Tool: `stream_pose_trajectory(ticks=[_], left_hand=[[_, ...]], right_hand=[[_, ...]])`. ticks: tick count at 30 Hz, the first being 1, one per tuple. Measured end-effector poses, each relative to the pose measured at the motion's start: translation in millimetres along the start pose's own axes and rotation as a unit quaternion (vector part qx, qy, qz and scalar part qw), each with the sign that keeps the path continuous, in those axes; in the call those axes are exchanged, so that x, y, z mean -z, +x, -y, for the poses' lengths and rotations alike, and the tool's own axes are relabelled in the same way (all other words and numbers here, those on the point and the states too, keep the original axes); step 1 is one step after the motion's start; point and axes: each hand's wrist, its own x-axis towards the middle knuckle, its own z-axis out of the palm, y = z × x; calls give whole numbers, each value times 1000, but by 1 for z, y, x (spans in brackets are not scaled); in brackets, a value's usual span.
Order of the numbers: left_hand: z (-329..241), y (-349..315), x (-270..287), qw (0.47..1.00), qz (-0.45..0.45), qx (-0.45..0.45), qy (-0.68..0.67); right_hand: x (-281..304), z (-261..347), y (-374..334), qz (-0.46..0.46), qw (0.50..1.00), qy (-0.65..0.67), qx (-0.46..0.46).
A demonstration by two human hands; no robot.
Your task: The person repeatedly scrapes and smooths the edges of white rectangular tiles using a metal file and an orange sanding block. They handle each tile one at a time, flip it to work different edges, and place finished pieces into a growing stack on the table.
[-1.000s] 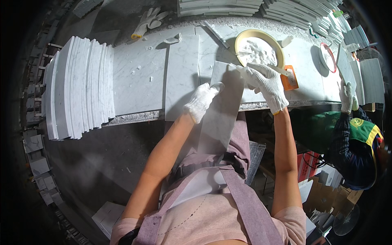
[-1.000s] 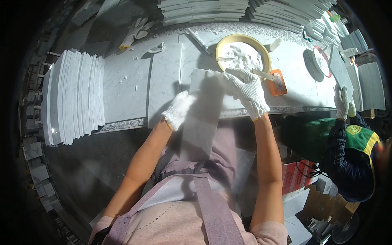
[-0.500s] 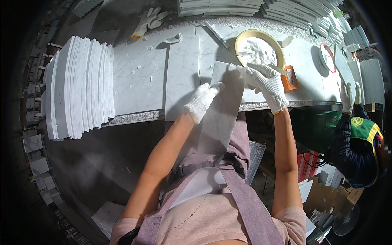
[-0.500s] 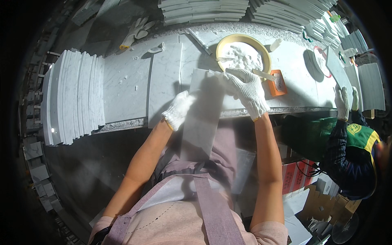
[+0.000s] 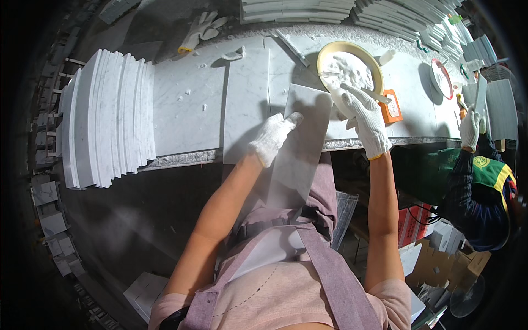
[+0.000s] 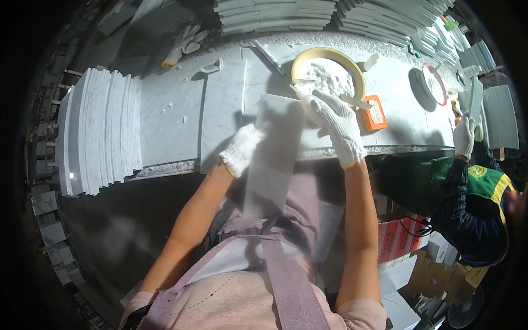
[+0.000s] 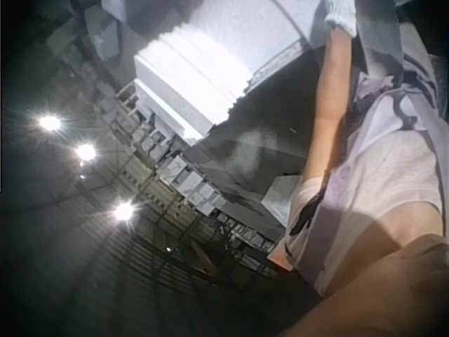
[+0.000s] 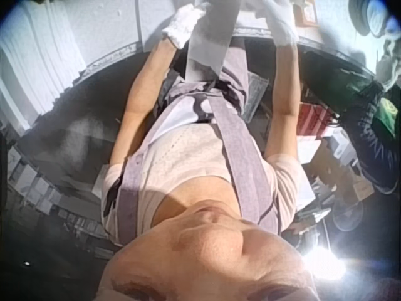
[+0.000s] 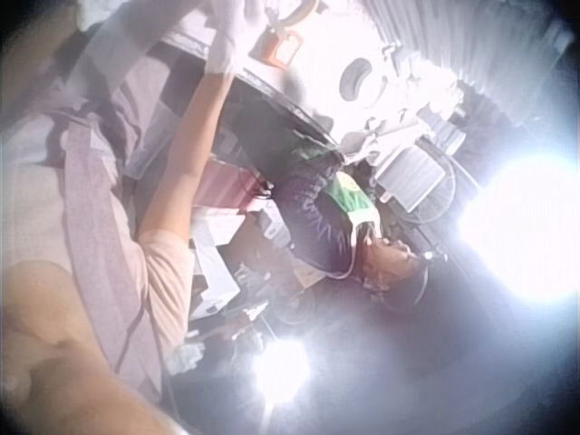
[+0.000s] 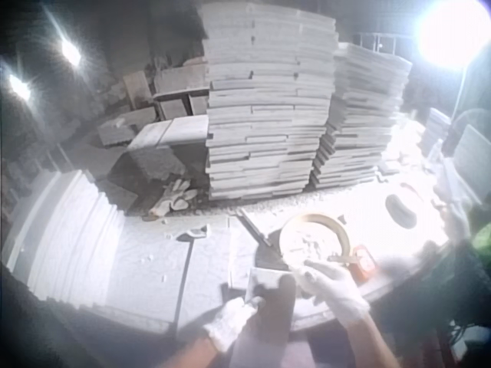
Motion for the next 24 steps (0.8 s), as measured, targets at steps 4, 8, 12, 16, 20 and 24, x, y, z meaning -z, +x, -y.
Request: stream_pose_trajectory(ticks=[4,8,12,16,20,24], left_hand=[[-4,-4,-2,999,-24,-6,27],[-12,-10,-5,1000,-24,6,18],[-17,-14,-7,1000,-16,4,-11],[-24,-17,-11,999,-32,25,-4],[-42,-26,-12,999,-27,16,-4],[-71,-38,-1,992,-22,7,-121]], right_hand=[[7,-12,-7,18,989,137,-52],[14,-19,-15,75,962,258,-50],[21,-20,-25,99,946,306,-35],[27,-23,-27,106,940,323,-17],[30,-20,-22,103,947,301,31],[26,3,-13,84,965,241,65]])
